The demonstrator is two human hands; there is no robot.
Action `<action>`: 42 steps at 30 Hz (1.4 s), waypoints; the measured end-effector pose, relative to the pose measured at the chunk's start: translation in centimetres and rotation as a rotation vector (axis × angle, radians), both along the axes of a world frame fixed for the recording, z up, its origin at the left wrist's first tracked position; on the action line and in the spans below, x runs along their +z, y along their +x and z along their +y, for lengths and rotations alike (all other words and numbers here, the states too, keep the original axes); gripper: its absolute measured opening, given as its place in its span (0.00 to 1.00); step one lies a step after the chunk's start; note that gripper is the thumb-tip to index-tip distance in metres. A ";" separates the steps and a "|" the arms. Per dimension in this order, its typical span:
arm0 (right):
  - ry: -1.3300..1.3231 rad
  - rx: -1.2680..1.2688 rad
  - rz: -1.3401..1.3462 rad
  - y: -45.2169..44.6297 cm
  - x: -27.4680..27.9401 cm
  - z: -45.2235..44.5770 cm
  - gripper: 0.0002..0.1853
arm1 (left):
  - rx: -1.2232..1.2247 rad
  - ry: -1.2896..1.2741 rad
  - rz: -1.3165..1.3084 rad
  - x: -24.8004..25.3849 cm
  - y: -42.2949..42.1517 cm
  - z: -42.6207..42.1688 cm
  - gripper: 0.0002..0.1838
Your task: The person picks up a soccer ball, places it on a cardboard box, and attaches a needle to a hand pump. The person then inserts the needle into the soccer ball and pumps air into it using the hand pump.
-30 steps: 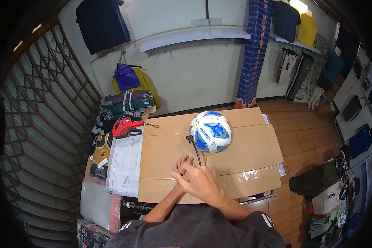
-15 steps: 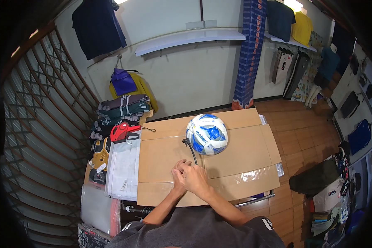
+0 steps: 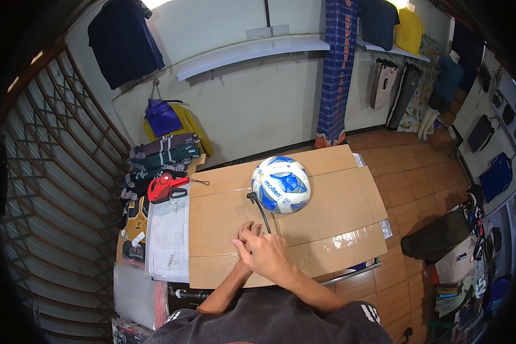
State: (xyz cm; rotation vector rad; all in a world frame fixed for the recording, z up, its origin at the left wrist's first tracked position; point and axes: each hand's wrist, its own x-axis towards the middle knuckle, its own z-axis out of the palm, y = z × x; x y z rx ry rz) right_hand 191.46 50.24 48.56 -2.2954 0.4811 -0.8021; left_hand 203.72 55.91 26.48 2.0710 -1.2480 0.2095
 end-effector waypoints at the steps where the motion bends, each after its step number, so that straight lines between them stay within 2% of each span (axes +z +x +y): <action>1: -0.032 -0.016 0.022 0.6 -1.4 -0.2 0.13 | -0.003 -0.014 -0.006 -0.1 0.1 0.0 0.21; 6: 0.027 -0.089 0.059 1.9 -4.8 -0.2 0.12 | -0.026 -0.048 0.052 0.0 0.4 0.1 0.23; 11: 0.103 -0.107 0.034 1.8 -4.7 0.0 0.11 | -0.053 -0.040 0.080 -0.6 0.7 0.1 0.23; 14: 0.099 -0.050 -0.021 1.0 -2.4 -0.2 0.12 | -0.087 -0.098 0.215 -1.0 0.9 0.1 0.22; 16: 0.093 0.003 -0.061 -0.9 2.6 0.8 0.12 | -0.014 -0.010 0.080 -0.4 0.4 -0.3 0.22; 19: 0.110 0.047 -0.080 -2.4 6.1 1.5 0.12 | 0.029 0.044 -0.008 0.8 -0.2 0.0 0.21; 22: 0.031 0.042 -0.040 -0.4 3.2 0.3 0.12 | -0.035 -0.030 0.075 0.4 0.5 0.1 0.21; 25: 0.087 -0.004 -0.007 1.5 0.1 -0.3 0.12 | -0.089 -0.142 0.362 -0.2 0.5 0.0 0.21; 27: 0.078 -0.015 0.005 2.0 -1.8 -0.6 0.12 | -0.077 -0.147 0.400 0.0 0.3 0.1 0.22; 32: 0.042 -0.072 0.066 2.1 -4.9 -0.3 0.12 | -0.025 -0.021 0.018 -0.2 0.5 0.2 0.26; 35: 0.073 -0.045 0.050 1.6 -5.5 -0.2 0.12 | -0.029 -0.031 0.079 -0.1 0.3 0.2 0.26; 42: 0.135 0.046 -0.073 -2.9 5.4 0.9 0.12 | 0.031 0.042 0.022 -0.3 -0.1 -0.4 0.21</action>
